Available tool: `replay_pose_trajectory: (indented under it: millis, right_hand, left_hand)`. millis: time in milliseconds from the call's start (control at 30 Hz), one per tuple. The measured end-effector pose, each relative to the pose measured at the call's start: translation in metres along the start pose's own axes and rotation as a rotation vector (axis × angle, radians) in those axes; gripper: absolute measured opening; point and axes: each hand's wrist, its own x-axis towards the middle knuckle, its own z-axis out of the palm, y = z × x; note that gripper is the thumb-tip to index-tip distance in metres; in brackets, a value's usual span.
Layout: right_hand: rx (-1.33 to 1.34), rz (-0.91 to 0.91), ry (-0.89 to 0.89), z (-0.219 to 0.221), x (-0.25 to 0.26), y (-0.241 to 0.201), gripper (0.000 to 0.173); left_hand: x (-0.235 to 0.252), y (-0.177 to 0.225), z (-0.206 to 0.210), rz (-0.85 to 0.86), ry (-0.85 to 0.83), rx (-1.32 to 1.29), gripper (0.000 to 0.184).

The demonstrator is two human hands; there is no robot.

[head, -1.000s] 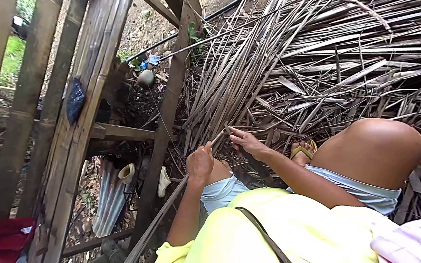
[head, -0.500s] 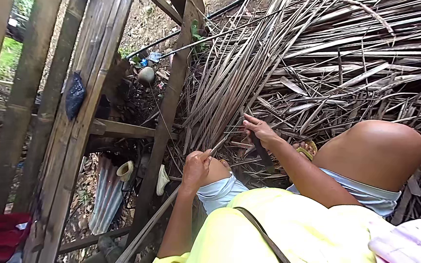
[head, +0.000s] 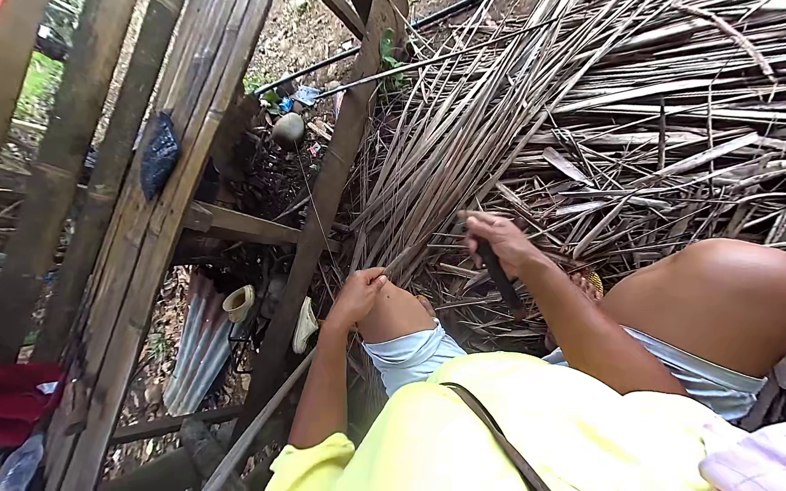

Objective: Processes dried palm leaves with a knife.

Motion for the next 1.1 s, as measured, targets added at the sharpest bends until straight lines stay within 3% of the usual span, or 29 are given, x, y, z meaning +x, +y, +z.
replay_pose_trajectory:
  millis: [67,133,300,433,567,700,800,1100]
  right_hand:
    - [-0.006,0.075,-0.211,0.024,-0.007,0.013,0.040]
    - [0.103,0.067,-0.230,0.032,-0.007,0.026,0.040]
    - [0.299,-0.012,0.041,0.005,0.010,0.012,0.036]
    - [0.348,-0.105,0.166,-0.019,0.018,-0.004,0.035]
    - [0.200,-0.082,0.233,-0.004,0.013,-0.008,0.030]
    - [-0.156,-0.095,-0.034,0.029,-0.005,0.015,0.047]
    - [-0.252,-0.074,-0.229,0.041,-0.013,0.035,0.051]
    - [-0.313,-0.079,-0.232,0.046,-0.014,0.040,0.051]
  left_hand:
    - [0.014,0.010,0.009,0.059,-0.052,-0.045,0.029]
    - [0.020,0.022,0.015,0.100,-0.114,-0.060,0.029]
    - [0.021,0.015,0.010,0.110,-0.010,0.159,0.050]
    - [0.012,0.003,0.005,0.215,0.209,0.285,0.033]
    - [0.014,0.006,0.011,0.252,0.256,0.333,0.027]
    - [0.021,0.022,0.022,0.239,0.228,0.303,0.026]
    - [0.026,0.029,0.029,0.268,0.221,0.323,0.029]
    - [0.032,0.042,0.041,0.316,0.214,0.375,0.024]
